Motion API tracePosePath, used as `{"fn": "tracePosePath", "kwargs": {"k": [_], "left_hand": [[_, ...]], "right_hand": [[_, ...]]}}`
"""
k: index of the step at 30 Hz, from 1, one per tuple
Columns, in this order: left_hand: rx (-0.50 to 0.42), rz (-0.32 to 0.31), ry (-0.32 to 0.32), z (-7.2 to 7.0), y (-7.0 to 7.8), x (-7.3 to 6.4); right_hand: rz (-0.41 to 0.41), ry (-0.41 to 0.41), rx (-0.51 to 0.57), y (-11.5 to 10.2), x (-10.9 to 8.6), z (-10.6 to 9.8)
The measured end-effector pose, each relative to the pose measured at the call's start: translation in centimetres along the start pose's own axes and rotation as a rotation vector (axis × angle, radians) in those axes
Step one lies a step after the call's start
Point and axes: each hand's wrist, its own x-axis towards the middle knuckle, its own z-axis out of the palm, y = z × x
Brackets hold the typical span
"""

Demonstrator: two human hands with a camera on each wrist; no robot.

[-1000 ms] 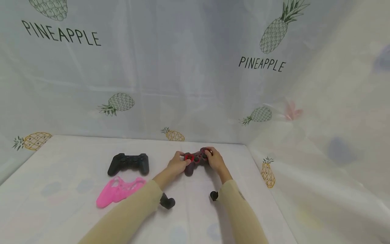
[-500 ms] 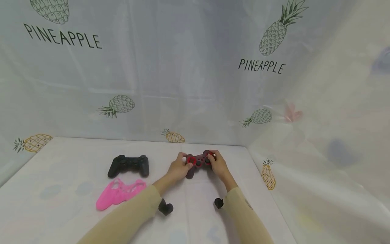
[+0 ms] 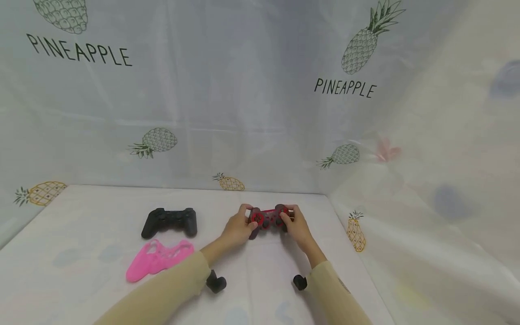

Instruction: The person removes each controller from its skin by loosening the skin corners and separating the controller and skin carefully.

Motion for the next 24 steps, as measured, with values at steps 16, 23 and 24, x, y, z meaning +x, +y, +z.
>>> {"fn": "tracePosePath", "kwargs": {"k": [16,23,24], "left_hand": [[0.030,0.114,-0.057,-3.5,-1.5,-2.8],[0.000,0.109,-0.069,-7.0,-1.4,-5.2],[-0.005,0.109,-0.065,-7.4,-1.5,-5.6]], "right_hand": [[-0.040,0.008,0.053,-1.6,-4.8,1.3],[-0.076,0.014,0.063,-4.4,-6.8,3.2],[-0.081,0.018,0.058,-4.8,-7.0,3.5]]}}
